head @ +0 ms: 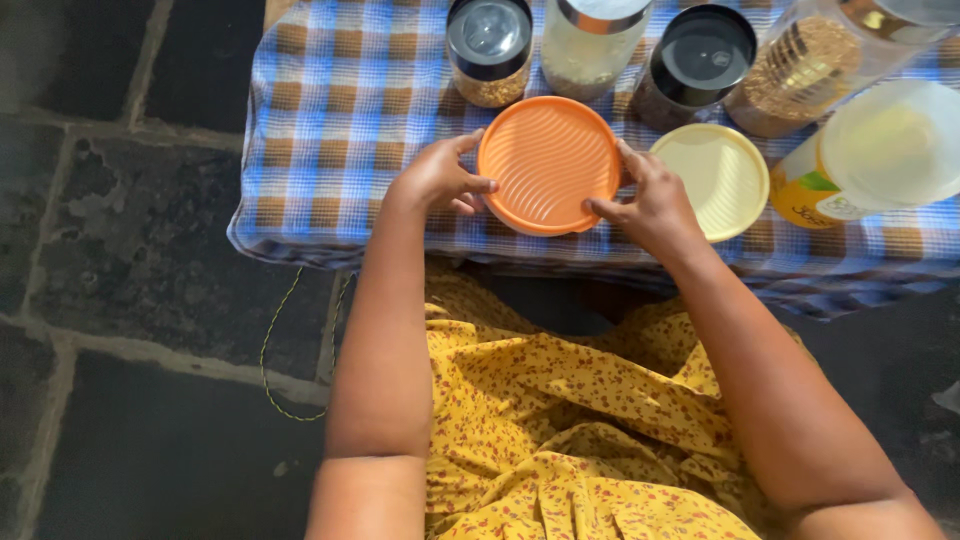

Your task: The person sits at a low table and portions dry grains and seeds from several large storage jars into smaller plastic containers. They open and close lids, pour contents, and stack the filled containers on the table.

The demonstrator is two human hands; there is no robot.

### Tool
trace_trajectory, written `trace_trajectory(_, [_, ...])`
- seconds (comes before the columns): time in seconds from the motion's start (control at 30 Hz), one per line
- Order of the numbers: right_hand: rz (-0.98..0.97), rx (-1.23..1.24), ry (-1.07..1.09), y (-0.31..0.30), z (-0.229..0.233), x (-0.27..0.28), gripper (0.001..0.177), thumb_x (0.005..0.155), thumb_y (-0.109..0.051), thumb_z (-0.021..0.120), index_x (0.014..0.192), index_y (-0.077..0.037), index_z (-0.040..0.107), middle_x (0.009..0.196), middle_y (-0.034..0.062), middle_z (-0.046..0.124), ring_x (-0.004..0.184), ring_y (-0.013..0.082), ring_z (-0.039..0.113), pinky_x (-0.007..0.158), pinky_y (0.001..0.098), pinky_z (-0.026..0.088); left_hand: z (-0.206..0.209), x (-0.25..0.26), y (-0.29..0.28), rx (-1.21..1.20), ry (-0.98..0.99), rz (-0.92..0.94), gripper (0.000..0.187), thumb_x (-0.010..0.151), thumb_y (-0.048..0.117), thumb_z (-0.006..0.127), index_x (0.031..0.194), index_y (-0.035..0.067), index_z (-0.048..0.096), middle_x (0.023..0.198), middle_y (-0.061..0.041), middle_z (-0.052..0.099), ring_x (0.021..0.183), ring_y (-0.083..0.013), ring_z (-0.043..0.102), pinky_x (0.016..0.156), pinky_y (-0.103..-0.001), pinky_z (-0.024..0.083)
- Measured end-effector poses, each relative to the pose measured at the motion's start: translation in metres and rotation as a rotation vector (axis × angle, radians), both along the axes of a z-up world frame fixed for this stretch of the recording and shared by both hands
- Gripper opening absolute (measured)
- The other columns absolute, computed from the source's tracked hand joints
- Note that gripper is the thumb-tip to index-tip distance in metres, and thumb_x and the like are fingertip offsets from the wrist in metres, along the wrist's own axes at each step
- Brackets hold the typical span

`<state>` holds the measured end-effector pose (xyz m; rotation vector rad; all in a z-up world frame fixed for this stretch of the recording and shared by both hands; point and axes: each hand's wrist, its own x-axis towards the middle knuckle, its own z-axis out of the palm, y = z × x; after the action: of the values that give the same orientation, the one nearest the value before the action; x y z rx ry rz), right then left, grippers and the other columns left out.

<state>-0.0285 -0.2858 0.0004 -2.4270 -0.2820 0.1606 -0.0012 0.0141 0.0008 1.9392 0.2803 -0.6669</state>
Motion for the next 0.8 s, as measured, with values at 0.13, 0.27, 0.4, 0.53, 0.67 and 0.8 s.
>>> trace_trajectory(0.13, [0.068, -0.044, 0.054, 0.003, -0.001, -0.001, 0.106, 0.074, -0.036, 0.091, 0.157, 0.002, 0.035, 0.142, 0.0257, 0.056, 0.130, 0.0368, 0.056, 0.106, 0.0453, 0.048, -0.011, 0.004, 0.004, -0.128, 0.040, -0.040, 0.098, 0.083, 0.005, 0.079, 0.162, 0.019, 0.024, 0.093, -0.017, 0.078, 0.074, -0.0207, 0.076, 0.061, -0.035, 0.067])
trace_trajectory(0.27, [0.085, -0.081, 0.012, 0.006, -0.006, -0.004, 0.107, 0.077, -0.038, 0.089, 0.158, 0.003, 0.034, 0.149, 0.0272, 0.052, 0.135, 0.0380, 0.053, 0.110, 0.0450, 0.047, -0.017, 0.006, 0.006, -0.188, 0.020, -0.050, 0.096, 0.084, 0.002, 0.077, 0.163, 0.018, 0.024, 0.094, -0.018, 0.077, 0.074, -0.0213, 0.076, 0.062, -0.036, 0.067])
trace_trajectory(0.4, [0.063, -0.029, 0.020, 0.012, -0.008, -0.008, 0.119, 0.074, -0.042, 0.093, 0.157, 0.008, 0.025, 0.156, 0.0314, 0.038, 0.143, 0.0402, 0.041, 0.113, 0.0453, 0.040, -0.019, 0.006, 0.007, -0.200, 0.014, -0.034, 0.097, 0.083, 0.001, 0.078, 0.162, 0.018, 0.025, 0.098, -0.016, 0.074, 0.073, -0.0209, 0.075, 0.061, -0.036, 0.065])
trace_trajectory(0.53, [0.007, 0.014, 0.097, 0.015, -0.016, -0.017, 0.125, 0.070, -0.047, 0.090, 0.158, 0.009, 0.020, 0.160, 0.0293, 0.036, 0.145, 0.0364, 0.042, 0.115, 0.0416, 0.042, -0.034, 0.008, 0.012, -0.219, -0.003, -0.070, 0.096, 0.085, 0.003, 0.078, 0.162, 0.016, 0.023, 0.098, -0.014, 0.072, 0.076, -0.0203, 0.076, 0.064, -0.036, 0.067])
trace_trajectory(0.67, [0.025, -0.057, 0.012, 0.020, -0.015, -0.017, 0.127, 0.069, -0.047, 0.094, 0.157, 0.010, 0.021, 0.160, 0.0318, 0.033, 0.146, 0.0401, 0.037, 0.116, 0.0434, 0.038, -0.036, 0.010, 0.015, -0.332, 0.032, -0.026, 0.094, 0.082, 0.000, 0.076, 0.161, 0.014, 0.028, 0.102, -0.011, 0.074, 0.079, -0.0195, 0.077, 0.068, -0.036, 0.066])
trace_trajectory(0.8, [0.059, -0.072, -0.039, 0.019, -0.014, -0.016, 0.128, 0.070, -0.047, 0.096, 0.157, 0.010, 0.022, 0.159, 0.0327, 0.032, 0.145, 0.0414, 0.039, 0.113, 0.0438, 0.042, -0.031, 0.009, 0.013, -0.309, 0.005, -0.058, 0.093, 0.085, -0.001, 0.075, 0.162, 0.014, 0.026, 0.096, -0.014, 0.072, 0.079, -0.0213, 0.076, 0.067, -0.036, 0.067])
